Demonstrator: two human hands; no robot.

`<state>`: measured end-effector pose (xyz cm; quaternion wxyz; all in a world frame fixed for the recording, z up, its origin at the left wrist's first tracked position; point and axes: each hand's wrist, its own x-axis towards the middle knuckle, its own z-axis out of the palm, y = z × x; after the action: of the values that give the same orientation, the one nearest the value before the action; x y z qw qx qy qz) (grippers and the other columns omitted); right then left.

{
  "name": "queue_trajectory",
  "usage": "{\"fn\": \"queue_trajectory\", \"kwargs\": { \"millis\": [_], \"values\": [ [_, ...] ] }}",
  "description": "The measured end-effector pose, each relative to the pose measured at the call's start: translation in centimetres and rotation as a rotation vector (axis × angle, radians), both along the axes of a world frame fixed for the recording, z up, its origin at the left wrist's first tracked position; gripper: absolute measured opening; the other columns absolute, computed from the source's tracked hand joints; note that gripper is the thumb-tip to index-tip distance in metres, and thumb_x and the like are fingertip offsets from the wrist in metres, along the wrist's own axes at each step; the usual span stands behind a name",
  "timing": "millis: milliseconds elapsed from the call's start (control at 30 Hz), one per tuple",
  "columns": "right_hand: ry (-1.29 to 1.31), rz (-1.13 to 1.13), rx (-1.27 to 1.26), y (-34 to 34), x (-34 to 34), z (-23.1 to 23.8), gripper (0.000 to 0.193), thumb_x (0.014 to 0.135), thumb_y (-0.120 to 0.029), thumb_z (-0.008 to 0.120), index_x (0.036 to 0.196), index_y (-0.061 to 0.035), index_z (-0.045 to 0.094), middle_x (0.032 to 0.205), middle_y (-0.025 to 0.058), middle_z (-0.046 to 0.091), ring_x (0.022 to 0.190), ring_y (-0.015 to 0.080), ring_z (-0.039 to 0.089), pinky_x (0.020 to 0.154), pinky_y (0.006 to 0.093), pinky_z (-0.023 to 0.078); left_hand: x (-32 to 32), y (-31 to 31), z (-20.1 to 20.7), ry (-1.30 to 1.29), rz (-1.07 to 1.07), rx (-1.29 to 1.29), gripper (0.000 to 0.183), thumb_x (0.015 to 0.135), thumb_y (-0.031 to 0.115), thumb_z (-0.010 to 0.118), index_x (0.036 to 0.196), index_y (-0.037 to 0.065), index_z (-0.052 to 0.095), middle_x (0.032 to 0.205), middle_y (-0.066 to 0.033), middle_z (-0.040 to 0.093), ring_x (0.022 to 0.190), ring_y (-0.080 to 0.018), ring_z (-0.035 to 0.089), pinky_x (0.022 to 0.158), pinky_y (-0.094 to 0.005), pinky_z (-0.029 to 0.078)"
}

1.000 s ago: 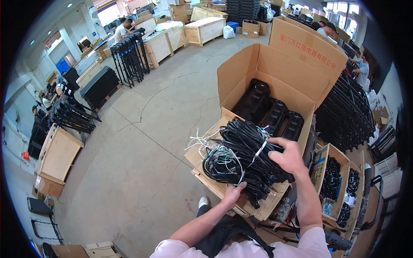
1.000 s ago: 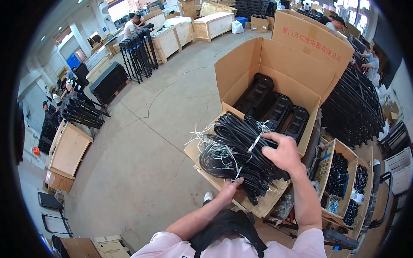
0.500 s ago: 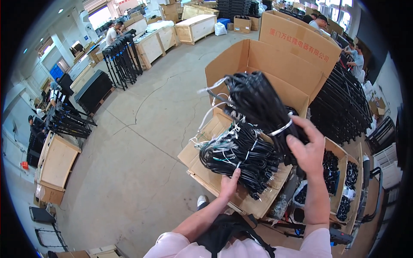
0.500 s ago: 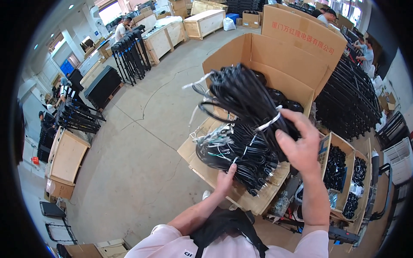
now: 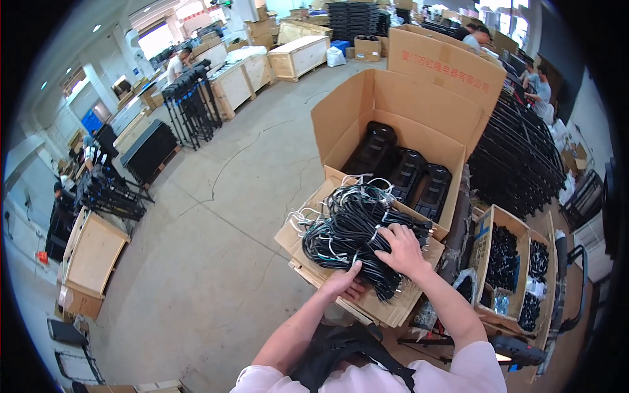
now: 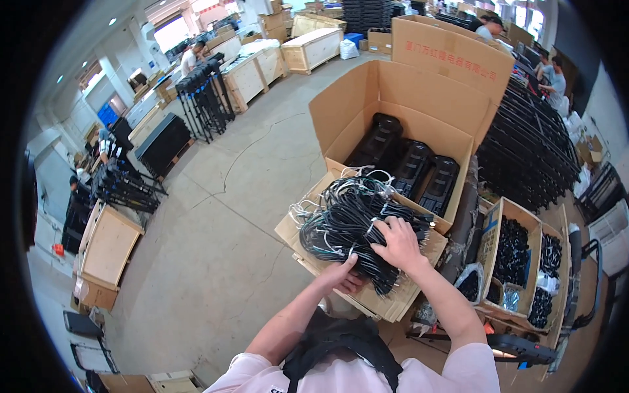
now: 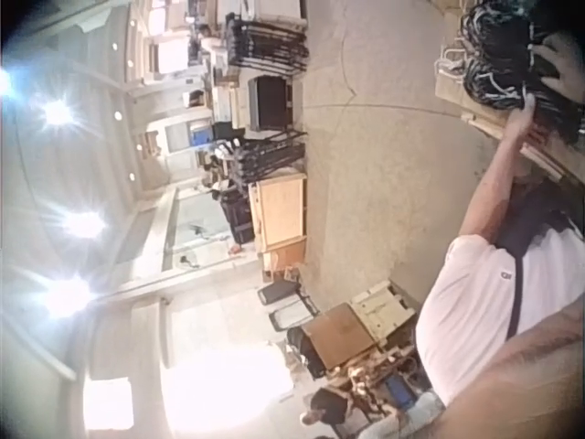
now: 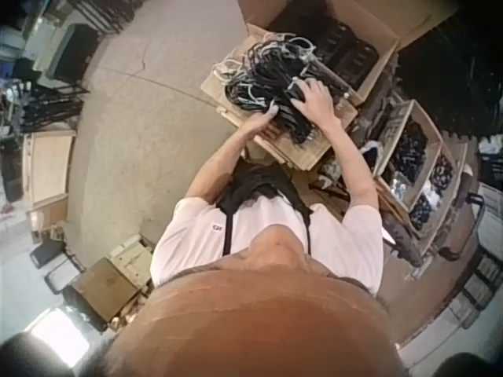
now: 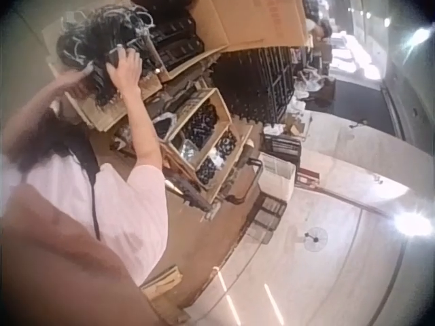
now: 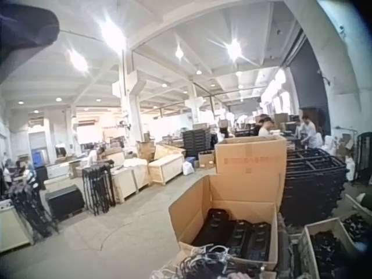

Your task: Assemble a plastic housing component using an electric screwdriver and organize bundles of wire harnesses.

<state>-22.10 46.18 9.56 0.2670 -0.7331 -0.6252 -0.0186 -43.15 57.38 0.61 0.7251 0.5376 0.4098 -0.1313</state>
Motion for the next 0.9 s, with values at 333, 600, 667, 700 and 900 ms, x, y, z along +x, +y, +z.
{"fn": "queue_trajectory", "kwargs": {
  "millis": [333, 600, 667, 700, 900],
  "values": [
    [0.212, -0.296, 0.237, -13.0, -7.3, -1.5, 0.030, 0.082, -0.014, 0.078, 0.111, -0.0059, 0.072, 0.124, 0.0137, 0.067, 0.117, 0.0356, 0.063, 0.100, 0.0469, 0.050, -2.5, -3.8, 2.7, -0.117, -0.347, 0.342, 0.052, 0.106, 0.051, 0.056, 0.108, 0.001, 0.070, 0.088, -0.0082, 0.075, 0.071, -0.0149, 0.069, 0.064, -0.0313, 0.055],
    [0.548, -0.622, -0.277, -29.2, -17.8, -7.1, 0.022, 0.092, -0.024, 0.068, 0.104, -0.0080, 0.076, 0.099, 0.0120, 0.076, 0.094, 0.0337, 0.073, 0.085, 0.0453, 0.058, -0.4, -8.6, 4.4, -0.276, -0.762, 0.469, 0.042, 0.104, 0.043, 0.062, 0.113, 0.004, 0.073, 0.087, -0.0133, 0.076, 0.082, -0.0242, 0.075, 0.076, -0.0376, 0.057],
    [0.732, -0.856, -0.496, -32.7, -19.9, -7.4, 0.030, 0.091, -0.031, 0.070, 0.113, -0.0117, 0.078, 0.111, 0.0119, 0.078, 0.100, 0.0311, 0.075, 0.088, 0.0431, 0.060, 0.6, -10.6, 3.8, -0.355, -0.894, 0.517, 0.038, 0.104, 0.041, 0.063, 0.116, 0.006, 0.073, 0.094, -0.0149, 0.078, 0.089, -0.0292, 0.076, 0.080, -0.0392, 0.058],
    [0.743, -0.894, -0.491, -34.5, -20.8, -8.4, 0.030, 0.091, -0.031, 0.070, 0.113, -0.0117, 0.078, 0.111, 0.0119, 0.078, 0.100, 0.0311, 0.075, 0.088, 0.0431, 0.060, 1.2, -11.7, 4.7, -0.374, -0.993, 0.520, 0.037, 0.103, 0.040, 0.063, 0.116, 0.007, 0.073, 0.097, -0.0150, 0.078, 0.092, -0.0309, 0.076, 0.082, -0.0403, 0.058],
    [0.828, -1.186, -0.474, -45.1, -21.7, -13.1, 0.034, 0.091, -0.035, 0.067, 0.111, -0.0093, 0.078, 0.104, 0.0167, 0.078, 0.100, 0.0360, 0.074, 0.088, 0.0470, 0.059, 2.7, -16.2, 4.2, -0.542, -1.204, 0.525, 0.033, 0.102, 0.037, 0.065, 0.121, 0.011, 0.071, 0.108, -0.0141, 0.077, 0.101, -0.0320, 0.075, 0.088, -0.0415, 0.058]
  ]
}}
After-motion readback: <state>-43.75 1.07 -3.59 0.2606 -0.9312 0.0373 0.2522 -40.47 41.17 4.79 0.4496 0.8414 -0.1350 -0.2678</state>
